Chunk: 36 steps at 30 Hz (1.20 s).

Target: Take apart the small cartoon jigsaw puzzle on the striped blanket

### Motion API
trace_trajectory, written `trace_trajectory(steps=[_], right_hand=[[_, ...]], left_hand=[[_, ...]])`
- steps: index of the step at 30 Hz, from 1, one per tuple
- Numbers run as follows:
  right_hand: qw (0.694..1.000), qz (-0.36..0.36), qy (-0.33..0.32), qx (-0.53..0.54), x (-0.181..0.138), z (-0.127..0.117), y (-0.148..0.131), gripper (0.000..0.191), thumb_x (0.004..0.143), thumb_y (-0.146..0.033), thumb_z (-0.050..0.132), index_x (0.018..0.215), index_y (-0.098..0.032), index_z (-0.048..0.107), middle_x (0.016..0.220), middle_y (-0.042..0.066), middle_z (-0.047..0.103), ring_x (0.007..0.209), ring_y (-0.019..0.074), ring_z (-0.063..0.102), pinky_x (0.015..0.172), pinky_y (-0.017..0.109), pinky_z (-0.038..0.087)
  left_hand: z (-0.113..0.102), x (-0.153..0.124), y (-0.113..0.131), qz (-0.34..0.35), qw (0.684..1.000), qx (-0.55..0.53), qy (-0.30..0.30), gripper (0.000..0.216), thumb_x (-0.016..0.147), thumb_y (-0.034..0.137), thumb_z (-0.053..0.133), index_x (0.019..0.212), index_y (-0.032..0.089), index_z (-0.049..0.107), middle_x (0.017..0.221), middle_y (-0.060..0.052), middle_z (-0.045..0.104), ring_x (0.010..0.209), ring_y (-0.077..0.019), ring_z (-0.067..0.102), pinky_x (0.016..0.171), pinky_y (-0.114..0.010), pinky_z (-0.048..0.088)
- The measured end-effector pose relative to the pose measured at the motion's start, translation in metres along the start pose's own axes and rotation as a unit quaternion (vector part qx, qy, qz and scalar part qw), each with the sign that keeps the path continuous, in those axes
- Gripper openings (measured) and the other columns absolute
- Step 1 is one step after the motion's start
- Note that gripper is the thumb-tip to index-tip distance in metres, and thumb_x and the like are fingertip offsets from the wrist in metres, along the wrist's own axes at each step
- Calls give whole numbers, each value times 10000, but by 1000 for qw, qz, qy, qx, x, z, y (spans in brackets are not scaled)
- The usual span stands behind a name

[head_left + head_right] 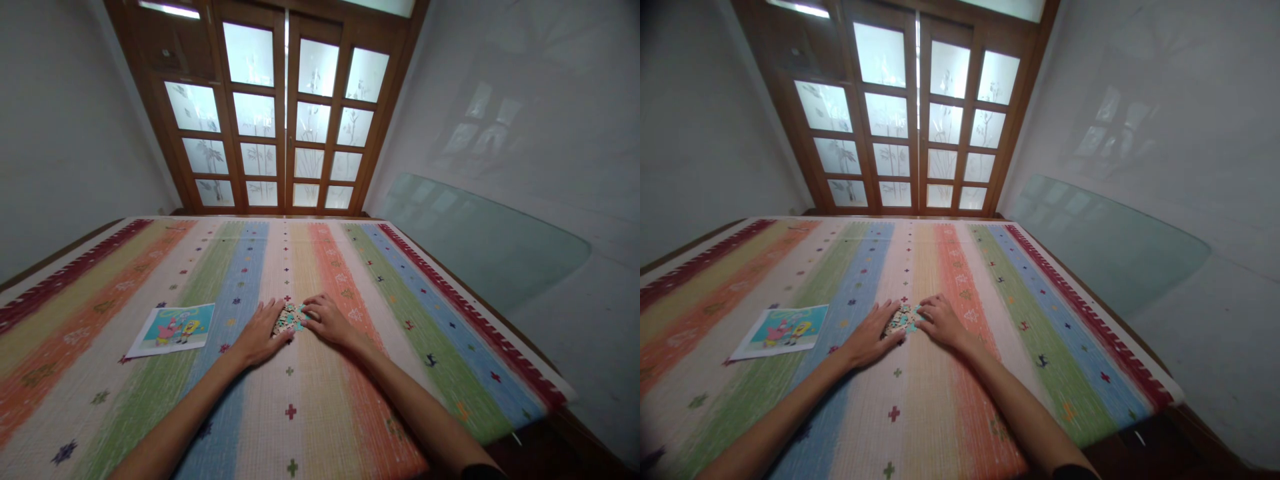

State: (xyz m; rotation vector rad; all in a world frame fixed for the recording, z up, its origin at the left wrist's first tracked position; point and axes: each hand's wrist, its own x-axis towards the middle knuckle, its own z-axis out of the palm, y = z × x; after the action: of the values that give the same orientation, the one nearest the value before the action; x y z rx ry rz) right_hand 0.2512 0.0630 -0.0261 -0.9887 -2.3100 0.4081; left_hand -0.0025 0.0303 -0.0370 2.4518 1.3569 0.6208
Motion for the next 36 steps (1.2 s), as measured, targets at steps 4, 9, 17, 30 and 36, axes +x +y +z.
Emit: trace_trajectory(steps=[4,9,17,30,36], right_hand=[[1000,4,1,22,2,2,-8,197,943,-314,711,1090,-193,761,1145,115,753,1088,263,621,1015,456,455],[997,45,24,60,-3,-7,-6,255,1019,-291,564,1192,-178,713,1133,121,754,1097,254,620,981,426,486],[975,144,131,111,-22,-16,17,305,1034,-345,465,1189,-185,674,1169,122,710,1047,229,655,959,408,510],[959,167,191,123,-25,-16,20,263,979,-364,504,1032,-187,692,989,92,697,947,233,623,879,388,522],[966,156,176,109,-26,-17,19,278,987,-363,487,1010,-184,698,971,91,695,920,232,609,868,390,511]], left_hand=[[0,4,4,16,1000,9,-13,932,915,664,598,1614,139,274,1648,-200,343,1551,-381,245,1262,-578,204],[5,16,7,30,999,12,-10,945,911,665,599,1609,118,275,1636,-232,351,1549,-396,241,1251,-579,224],[18,36,20,45,999,13,4,839,903,619,644,1558,150,409,1599,-208,432,1517,-392,334,1226,-584,278],[22,50,25,91,996,15,13,274,1024,307,543,1188,284,761,1359,-94,692,1381,-327,537,1178,-685,288],[8,54,-8,80,996,9,32,306,1016,323,514,1178,279,770,1335,-77,712,1366,-289,570,1171,-569,393]])
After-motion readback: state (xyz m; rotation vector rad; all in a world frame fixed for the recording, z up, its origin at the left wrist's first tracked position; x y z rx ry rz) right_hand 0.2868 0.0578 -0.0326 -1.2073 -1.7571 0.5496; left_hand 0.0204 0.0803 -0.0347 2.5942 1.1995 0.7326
